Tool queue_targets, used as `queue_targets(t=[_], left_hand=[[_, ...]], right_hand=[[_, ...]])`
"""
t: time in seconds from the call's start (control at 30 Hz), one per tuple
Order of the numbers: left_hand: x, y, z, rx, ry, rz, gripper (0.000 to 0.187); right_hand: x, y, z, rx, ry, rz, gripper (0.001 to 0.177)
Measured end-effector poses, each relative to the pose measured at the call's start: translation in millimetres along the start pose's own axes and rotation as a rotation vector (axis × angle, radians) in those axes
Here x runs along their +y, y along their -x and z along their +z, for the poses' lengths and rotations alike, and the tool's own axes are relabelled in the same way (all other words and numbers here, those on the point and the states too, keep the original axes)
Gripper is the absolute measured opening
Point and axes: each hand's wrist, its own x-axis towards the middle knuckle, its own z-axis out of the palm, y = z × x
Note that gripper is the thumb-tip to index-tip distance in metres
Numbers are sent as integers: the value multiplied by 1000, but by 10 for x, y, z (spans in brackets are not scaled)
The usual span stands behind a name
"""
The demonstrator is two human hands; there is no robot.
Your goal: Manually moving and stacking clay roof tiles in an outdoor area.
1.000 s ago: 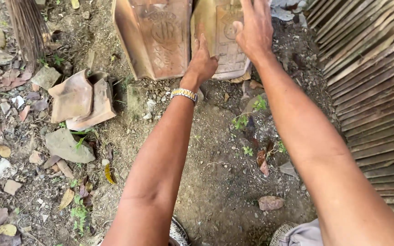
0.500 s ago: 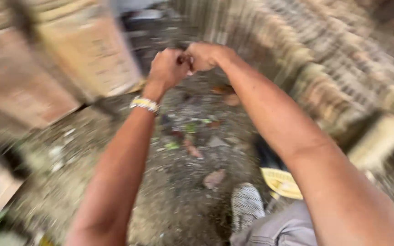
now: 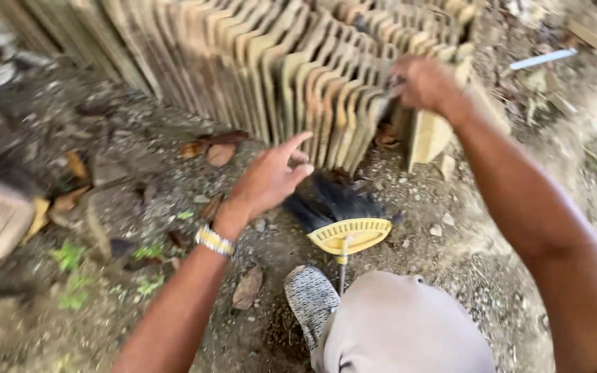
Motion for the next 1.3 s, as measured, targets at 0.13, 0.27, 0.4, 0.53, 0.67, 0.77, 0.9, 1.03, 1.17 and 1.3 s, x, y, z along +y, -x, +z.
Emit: queue_targets(t=[0.13,0.27,0.4,0.53,0.67,0.77,0.9,1.03,1.17,1.3], left_hand=[[-9,-122,227,-47,59,-44,63],[-68,-254,405,-33,116,-60,61],[-24,-198,427,-68,40,-102,61],[-79,-134,442,-56,40,-150,61],[-107,-109,524,-52,-13,-130,60],[76,-63,433,-15,24,-87,61],[298,-36,284,225,90,162,71],[298,10,64,451,29,354,82],[69,182,-304,496,-43,238,71],[-67,626,-787,716,-182,86,40]], right_hand=[[247,164,607,409,406,-252,67],[-26,375,385,358,84,-175,68],[183,487,215,327,519,-317,59],[653,733,295,-14,545,-266,47],[638,831,360,51,443,-361,45],[148,706,170,150,493,-485,42],[-551,567,-489,115,511,-617,46],[-1839,677,-1341,-59,394,-524,46],[-2447,501,-1477,-64,393,-475,49],[-3038,183,-1515,104,274,-655,54]])
